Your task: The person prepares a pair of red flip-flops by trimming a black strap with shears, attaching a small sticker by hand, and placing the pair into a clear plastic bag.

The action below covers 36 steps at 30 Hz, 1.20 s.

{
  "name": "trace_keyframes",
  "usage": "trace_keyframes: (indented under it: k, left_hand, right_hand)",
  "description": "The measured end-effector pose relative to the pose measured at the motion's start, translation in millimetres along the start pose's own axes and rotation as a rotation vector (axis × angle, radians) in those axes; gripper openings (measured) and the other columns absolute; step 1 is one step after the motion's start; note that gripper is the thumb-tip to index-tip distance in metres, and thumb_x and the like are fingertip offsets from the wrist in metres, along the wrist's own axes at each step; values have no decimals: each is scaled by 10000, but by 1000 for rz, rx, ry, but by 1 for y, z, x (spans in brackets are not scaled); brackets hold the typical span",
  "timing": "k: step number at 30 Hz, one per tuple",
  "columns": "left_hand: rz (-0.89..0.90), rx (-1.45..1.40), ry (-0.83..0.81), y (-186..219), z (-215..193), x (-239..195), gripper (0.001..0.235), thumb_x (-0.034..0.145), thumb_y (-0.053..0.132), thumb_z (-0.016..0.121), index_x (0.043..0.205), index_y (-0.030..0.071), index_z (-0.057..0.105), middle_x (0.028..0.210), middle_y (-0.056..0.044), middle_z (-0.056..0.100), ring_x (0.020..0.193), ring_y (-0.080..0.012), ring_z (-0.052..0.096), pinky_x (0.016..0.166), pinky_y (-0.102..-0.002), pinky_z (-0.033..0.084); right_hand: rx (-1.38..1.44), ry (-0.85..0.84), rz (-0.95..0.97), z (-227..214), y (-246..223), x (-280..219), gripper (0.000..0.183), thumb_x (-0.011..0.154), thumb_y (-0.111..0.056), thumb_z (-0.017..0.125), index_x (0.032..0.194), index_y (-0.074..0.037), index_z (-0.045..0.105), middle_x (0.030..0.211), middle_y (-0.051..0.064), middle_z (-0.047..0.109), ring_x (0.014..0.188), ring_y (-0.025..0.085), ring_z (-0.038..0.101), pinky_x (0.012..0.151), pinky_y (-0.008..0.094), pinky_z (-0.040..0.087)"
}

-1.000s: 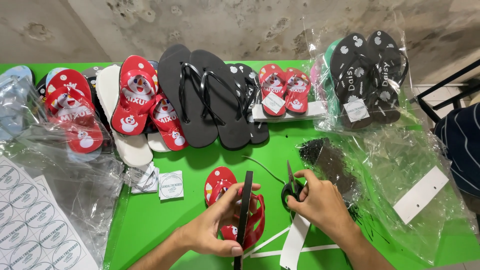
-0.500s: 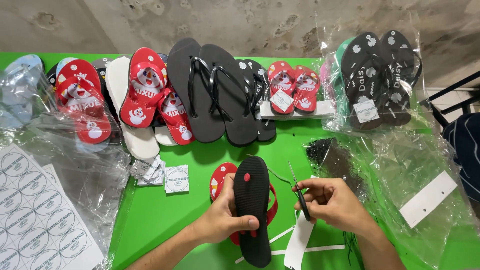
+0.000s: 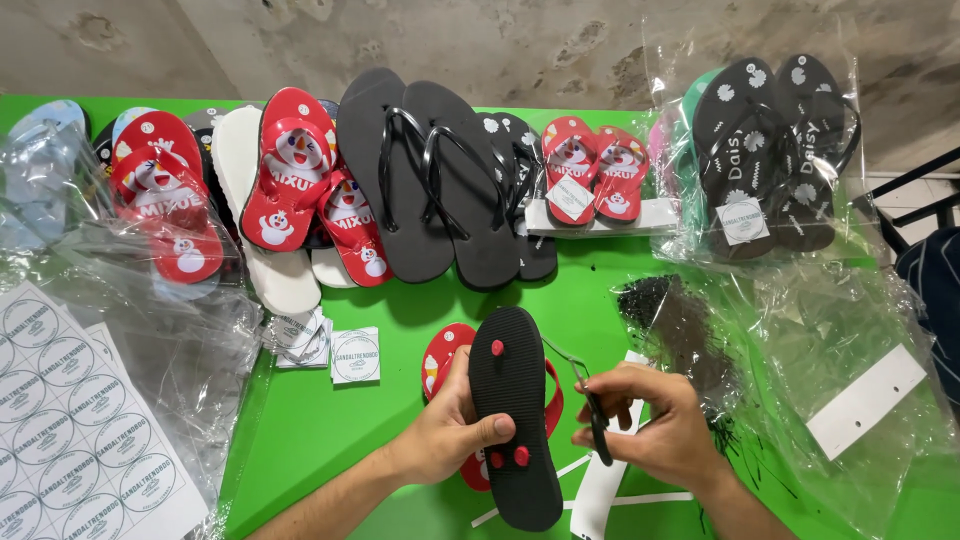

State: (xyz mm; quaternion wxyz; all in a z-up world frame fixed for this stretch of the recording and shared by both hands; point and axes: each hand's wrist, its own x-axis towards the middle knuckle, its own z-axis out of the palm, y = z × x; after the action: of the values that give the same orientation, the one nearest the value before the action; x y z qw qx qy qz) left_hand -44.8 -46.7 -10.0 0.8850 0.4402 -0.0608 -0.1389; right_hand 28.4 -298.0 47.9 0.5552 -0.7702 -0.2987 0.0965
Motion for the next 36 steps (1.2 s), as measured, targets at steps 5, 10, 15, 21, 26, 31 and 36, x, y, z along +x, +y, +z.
trace_keyframes:
  k: [5,10,15,21,26,31,36]
  left_hand:
    - [-112,-111,-27,-5,-9,-2,756,868,323,804,1398,82,322,1118,-106,643,941,-180,689,829,-320,601]
    - [-156,-189,-99,-10,-15,-3,704,911,320,779,1394,109,313,1011,-44,574,739,-73,543,702,-208,499]
    - [-193,-206,-97,-8,-14,-4,758,889,334,787,1427,109,302,1104,-77,614,909,-136,658,833,-296,592]
    - [-191,-224,-93,-10,-18,-5,720,922,283,754,1448,107,296,1173,-60,582,915,-113,643,823,-264,583]
    - [-193,-203,-101,-7,-16,-5,713,936,250,738,1464,124,276,1164,-59,596,919,-108,648,815,-250,579]
    - [-172,-175,-118,-5,-15,-6,702,955,249,715,1475,111,262,1115,-52,592,899,-93,625,809,-242,560]
    - [-215,-187,-98,-4,-15,-6,640,955,226,707,1421,117,282,1178,-64,550,948,-122,628,840,-264,580]
  right_hand:
    - [-105,101,-100,2,-5,3,452,669,-69,918,1083,-91,738,1015,76,838,905,122,835,482,138,567]
    - [-218,156,-135,4,7,2,486,628,-89,954,1064,-107,740,908,43,831,813,82,825,521,133,583]
    - [-325,147,-294,5,8,5,520,637,-223,973,1090,-119,740,871,2,807,656,35,706,475,168,480]
    - [-347,114,-445,4,12,8,484,734,-205,924,1146,-71,708,942,49,797,720,131,743,673,272,586]
    - [-372,137,-494,5,16,7,488,756,-204,916,1168,-60,697,985,64,798,785,149,775,696,274,615]
    - [-398,138,-538,9,19,5,420,826,-266,850,1155,-54,697,1014,79,797,793,174,783,696,295,625]
    - [-466,118,-567,7,9,6,407,843,-221,843,1183,-58,689,844,50,750,666,163,699,617,295,575]
